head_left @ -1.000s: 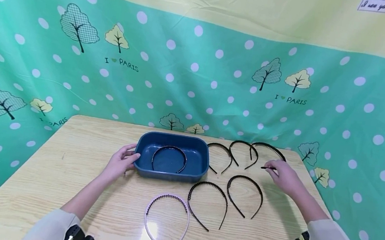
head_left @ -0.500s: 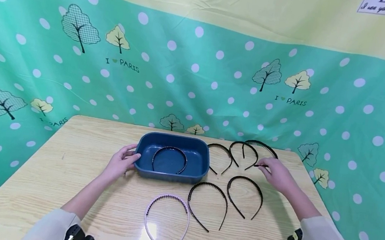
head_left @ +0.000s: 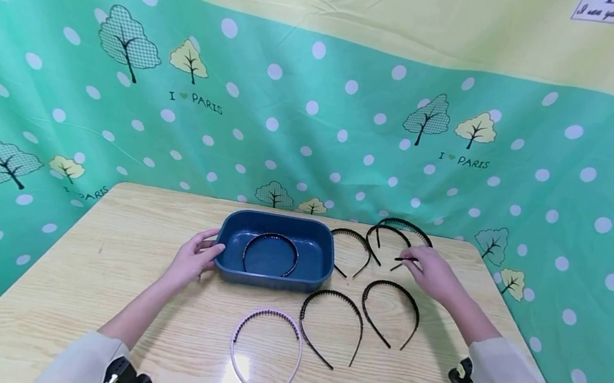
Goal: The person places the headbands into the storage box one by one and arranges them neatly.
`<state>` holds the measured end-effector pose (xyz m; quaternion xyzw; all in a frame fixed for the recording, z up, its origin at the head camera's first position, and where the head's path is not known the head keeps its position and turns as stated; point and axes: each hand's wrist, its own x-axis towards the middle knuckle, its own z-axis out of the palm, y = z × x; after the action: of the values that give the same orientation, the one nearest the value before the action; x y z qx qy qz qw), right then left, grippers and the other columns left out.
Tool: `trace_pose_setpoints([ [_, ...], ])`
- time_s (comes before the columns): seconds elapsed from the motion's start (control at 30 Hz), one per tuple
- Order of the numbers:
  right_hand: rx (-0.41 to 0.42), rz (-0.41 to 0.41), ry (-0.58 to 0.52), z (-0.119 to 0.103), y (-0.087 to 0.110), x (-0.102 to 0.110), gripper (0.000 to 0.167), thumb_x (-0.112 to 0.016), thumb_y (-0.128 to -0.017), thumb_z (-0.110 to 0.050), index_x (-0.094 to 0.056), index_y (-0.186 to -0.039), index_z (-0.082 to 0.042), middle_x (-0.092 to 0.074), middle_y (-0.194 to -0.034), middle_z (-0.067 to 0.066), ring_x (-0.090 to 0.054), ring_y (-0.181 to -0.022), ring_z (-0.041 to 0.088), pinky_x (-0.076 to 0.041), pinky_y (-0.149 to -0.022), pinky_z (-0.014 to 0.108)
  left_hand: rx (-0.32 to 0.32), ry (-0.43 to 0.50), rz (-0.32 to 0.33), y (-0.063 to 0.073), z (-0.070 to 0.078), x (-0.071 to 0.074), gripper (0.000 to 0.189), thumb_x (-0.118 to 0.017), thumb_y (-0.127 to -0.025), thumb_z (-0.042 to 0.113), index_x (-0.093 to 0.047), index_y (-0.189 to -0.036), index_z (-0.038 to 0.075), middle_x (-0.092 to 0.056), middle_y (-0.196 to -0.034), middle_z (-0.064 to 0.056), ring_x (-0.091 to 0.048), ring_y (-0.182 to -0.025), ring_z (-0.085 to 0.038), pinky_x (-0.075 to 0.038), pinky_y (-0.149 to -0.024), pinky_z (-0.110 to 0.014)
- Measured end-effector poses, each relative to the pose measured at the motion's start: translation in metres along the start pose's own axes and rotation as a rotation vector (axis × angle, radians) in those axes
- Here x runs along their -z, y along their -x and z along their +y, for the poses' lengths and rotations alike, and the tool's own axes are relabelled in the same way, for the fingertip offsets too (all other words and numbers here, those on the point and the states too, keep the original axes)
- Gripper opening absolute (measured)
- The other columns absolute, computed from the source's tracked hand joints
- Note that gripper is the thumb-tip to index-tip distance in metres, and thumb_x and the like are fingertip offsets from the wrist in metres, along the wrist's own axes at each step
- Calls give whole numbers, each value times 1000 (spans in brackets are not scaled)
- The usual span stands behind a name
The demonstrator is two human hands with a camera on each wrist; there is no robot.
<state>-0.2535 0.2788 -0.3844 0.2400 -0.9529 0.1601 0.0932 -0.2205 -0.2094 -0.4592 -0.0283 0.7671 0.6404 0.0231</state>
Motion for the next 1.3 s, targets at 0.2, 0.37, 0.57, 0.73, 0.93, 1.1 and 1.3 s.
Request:
trace_pose_setpoints([
  [0.2, 14, 7, 0, -3, -6, -1, 10, -59, -91, -6, -65, -98, -3, -66, -98, 13, -59, -95, 32, -50, -82, 47, 11, -6, -1, -1, 1, 0, 61, -56, -94, 34, -32, -145, 9, -45, -134, -26, -57, -111, -29, -56, -84, -32],
  [0.37, 18, 16, -9, -7, -9, -2, 11, -58, -92, -9, -64, -99, -4, -66, -99, 13, -59, -95, 31, -50, -82, 47, 14, -2, 1, -1, 2, 0, 61, -57, -94, 34, -33, -144, 10, -46, -133, -25, -58, -110, -27, -56, -83, -30],
  [0.57, 21, 23, -21, -14, -13, -2, 11, -58, -92, -9, -65, -99, -5, -66, -98, 12, -59, -94, 29, -50, -80, 45, 19, 0, 1, -2, -1, 0, 61, -57, -93, 35, -34, -144, 11, -46, -133, -24, -57, -111, -28, -56, -82, -29],
  [0.73, 35, 21, -17, -18, -15, -3, 10, -59, -91, -8, -66, -99, -5, -66, -97, 10, -59, -94, 29, -50, -79, 44, 25, -9, 0, -2, -2, 1, 61, -58, -92, 37, -34, -144, 13, -47, -133, -23, -56, -113, -32, -56, -83, -31],
  [0.93, 58, 17, -6, -21, -18, -5, 10, -60, -90, -7, -65, -98, -5, -66, -97, 10, -59, -96, 28, -51, -81, 44, 24, -7, 4, -2, -2, 0, 60, -58, -93, 36, -35, -143, 13, -48, -132, -23, -57, -111, -31, -57, -83, -30],
  [1.1, 67, 15, -12, -25, -20, -5, 10, -59, -91, -8, -65, -99, -5, -66, -99, 10, -58, -98, 29, -50, -85, 45, 22, -6, 5, -1, -2, 1, 61, -58, -92, 37, -35, -143, 13, -48, -132, -23, -57, -111, -30, -57, -82, -30],
  [1.3, 77, 7, -18, -30, -23, -6, 11, -59, -91, -7, -65, -99, -5, -67, -100, 11, -59, -99, 30, -50, -87, 46, 19, 10, 1, -1, -1, 0, 60, -57, -93, 34, -34, -144, 12, -47, -132, -23, -56, -112, -32, -57, -82, -28],
])
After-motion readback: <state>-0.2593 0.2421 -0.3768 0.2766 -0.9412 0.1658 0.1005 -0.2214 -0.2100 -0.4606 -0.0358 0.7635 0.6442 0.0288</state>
